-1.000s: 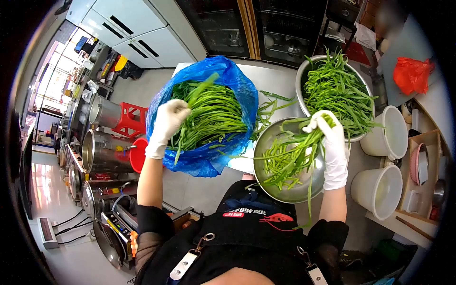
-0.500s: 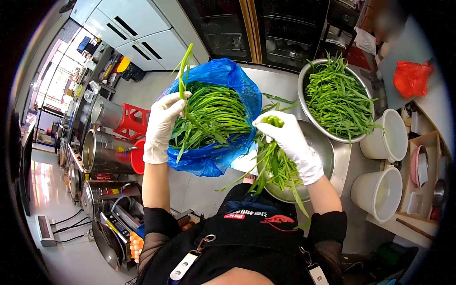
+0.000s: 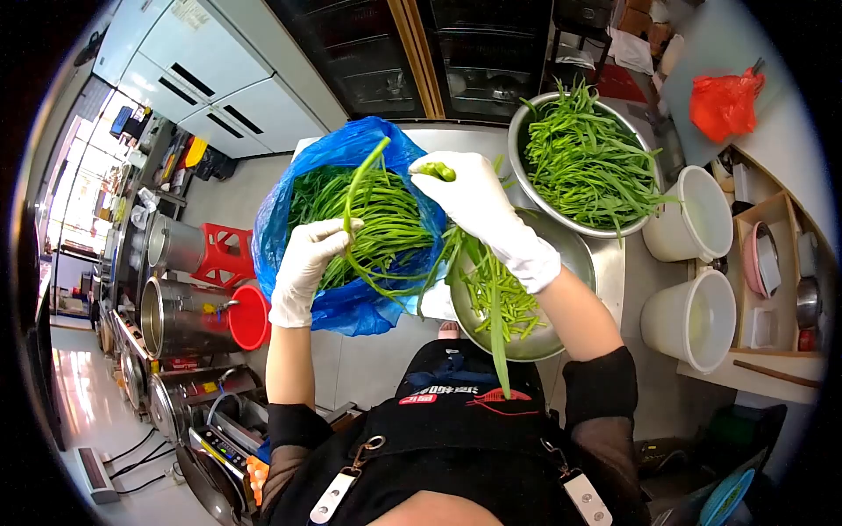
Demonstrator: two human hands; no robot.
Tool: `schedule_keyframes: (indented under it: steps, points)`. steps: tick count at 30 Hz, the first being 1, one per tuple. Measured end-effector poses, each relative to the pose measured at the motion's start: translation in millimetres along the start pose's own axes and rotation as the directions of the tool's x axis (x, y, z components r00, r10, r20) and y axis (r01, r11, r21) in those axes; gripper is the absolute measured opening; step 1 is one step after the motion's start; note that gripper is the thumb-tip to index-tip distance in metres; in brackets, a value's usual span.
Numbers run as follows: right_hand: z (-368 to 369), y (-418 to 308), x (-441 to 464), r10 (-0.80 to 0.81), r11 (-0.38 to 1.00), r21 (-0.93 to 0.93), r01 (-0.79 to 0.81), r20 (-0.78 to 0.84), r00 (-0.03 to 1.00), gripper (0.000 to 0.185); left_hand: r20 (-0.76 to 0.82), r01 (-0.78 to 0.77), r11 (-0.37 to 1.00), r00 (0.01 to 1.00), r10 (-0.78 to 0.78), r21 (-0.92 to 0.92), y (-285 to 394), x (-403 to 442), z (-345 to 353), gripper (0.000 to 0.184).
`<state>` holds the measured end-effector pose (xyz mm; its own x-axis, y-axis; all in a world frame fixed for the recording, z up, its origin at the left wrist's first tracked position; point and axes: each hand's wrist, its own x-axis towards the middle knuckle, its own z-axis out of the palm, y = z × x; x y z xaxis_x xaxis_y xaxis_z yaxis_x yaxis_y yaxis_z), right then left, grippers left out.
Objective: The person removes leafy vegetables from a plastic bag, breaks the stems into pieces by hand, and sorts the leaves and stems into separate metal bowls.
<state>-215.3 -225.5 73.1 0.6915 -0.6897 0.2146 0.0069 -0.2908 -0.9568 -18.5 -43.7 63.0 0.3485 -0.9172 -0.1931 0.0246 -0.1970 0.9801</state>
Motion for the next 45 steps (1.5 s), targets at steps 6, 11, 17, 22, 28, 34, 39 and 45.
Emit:
schedule_keyframes:
  steps: [6, 11, 17, 22, 28, 34, 39, 45]
  points:
    - [4.2, 7.3, 8.6, 0.219, 0.967, 0.118, -0.227, 0.083, 0.972, 0.019, 0.110, 0.046, 0.991, 0.992, -0.060, 0.122, -1.2, 0.1, 9.7, 0.028]
    - [6.0, 23.1, 5.1, 0.197, 0.974, 0.096, -0.204, 0.083, 0.977, 0.017, 0.124, 0.074, 0.989, 0.988, -0.090, 0.127, -6.3, -0.8, 9.1, 0.027]
    - [-1.1, 72.4, 3.1, -0.262, 0.786, -0.582, 0.210, -0.007, 0.965, 0.019, 0.175, 0.119, 0.978, 0.973, -0.149, 0.171, -20.9, -2.6, -6.5, 0.024]
    - [-24.2, 105.1, 17.3, -0.007, 0.857, -0.515, 0.017, 0.021, 1.000, 0.023, 0.105, 0.125, 0.988, 0.985, -0.135, 0.095, -30.1, -1.7, -8.5, 0.025]
    - [-35.0, 107.7, 18.8, 0.081, 0.872, -0.481, -0.093, -0.046, 0.996, 0.022, 0.086, 0.114, 0.992, 0.989, -0.119, 0.062, -32.8, 6.3, -2.8, 0.027]
    - [-16.5, 49.9, -2.1, 0.429, 0.800, 0.369, -0.473, 0.199, 0.881, 0.019, 0.112, 0.101, 0.994, 0.988, -0.105, 0.045, -32.3, 8.4, 8.5, 0.027]
    - [9.5, 59.4, -8.1, 0.425, 0.537, 0.665, -0.519, 0.318, 0.847, 0.009, 0.133, 0.082, 0.995, 0.987, -0.089, 0.062, -30.5, 7.8, 22.2, 0.029]
    - [12.3, 60.8, -8.4, 0.402, 0.625, 0.628, -0.463, 0.249, 0.881, 0.009, 0.129, 0.097, 0.995, 0.987, -0.100, 0.033, -38.5, 4.4, 31.4, 0.030]
